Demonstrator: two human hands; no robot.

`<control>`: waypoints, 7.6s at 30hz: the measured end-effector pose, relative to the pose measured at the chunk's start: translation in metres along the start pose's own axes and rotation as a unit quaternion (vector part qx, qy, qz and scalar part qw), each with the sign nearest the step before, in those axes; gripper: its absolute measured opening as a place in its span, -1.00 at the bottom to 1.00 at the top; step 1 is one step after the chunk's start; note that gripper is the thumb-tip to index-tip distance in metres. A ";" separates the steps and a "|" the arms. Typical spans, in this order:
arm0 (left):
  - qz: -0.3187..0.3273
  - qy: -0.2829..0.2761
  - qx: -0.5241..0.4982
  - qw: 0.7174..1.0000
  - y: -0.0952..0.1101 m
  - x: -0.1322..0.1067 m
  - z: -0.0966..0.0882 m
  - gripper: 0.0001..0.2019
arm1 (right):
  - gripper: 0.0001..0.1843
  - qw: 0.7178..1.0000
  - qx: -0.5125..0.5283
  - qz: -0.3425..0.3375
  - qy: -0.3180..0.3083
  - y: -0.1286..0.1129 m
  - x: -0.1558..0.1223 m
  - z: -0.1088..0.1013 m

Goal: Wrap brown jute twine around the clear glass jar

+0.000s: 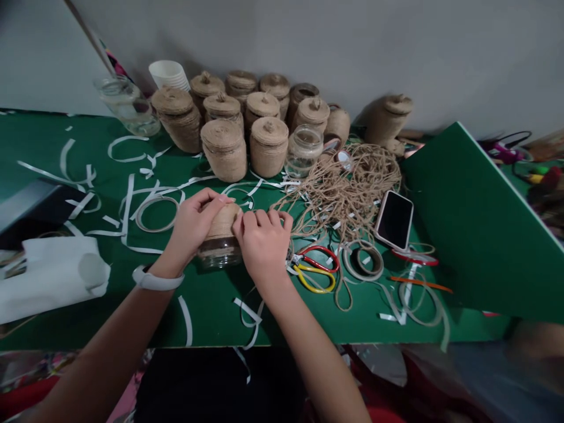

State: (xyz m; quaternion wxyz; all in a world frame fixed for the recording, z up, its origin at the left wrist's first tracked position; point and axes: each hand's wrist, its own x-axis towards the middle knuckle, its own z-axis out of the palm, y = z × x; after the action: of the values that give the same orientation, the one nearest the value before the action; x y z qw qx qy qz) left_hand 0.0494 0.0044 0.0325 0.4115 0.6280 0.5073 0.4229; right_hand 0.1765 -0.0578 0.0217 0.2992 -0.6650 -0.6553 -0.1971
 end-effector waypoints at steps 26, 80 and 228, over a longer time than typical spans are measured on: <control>0.043 0.026 0.153 0.987 0.011 0.004 -0.003 -0.45 | -0.61 1.000 -0.023 -0.012 0.004 0.010 0.004 -0.005; 0.012 -0.013 0.015 1.000 0.002 0.004 0.001 -0.36 | -0.62 1.000 -0.008 0.016 -0.022 0.012 0.000 0.002; 0.035 -0.037 0.152 0.987 0.012 0.014 0.006 -0.43 | -0.58 0.998 0.016 0.028 -0.056 0.008 0.011 -0.005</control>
State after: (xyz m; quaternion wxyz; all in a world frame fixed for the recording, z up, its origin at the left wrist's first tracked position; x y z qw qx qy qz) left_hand 0.0605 0.0160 0.0436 0.3149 0.7161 0.5275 0.3313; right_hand 0.1862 -0.0526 0.0314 0.2784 -0.6883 -0.6549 -0.1408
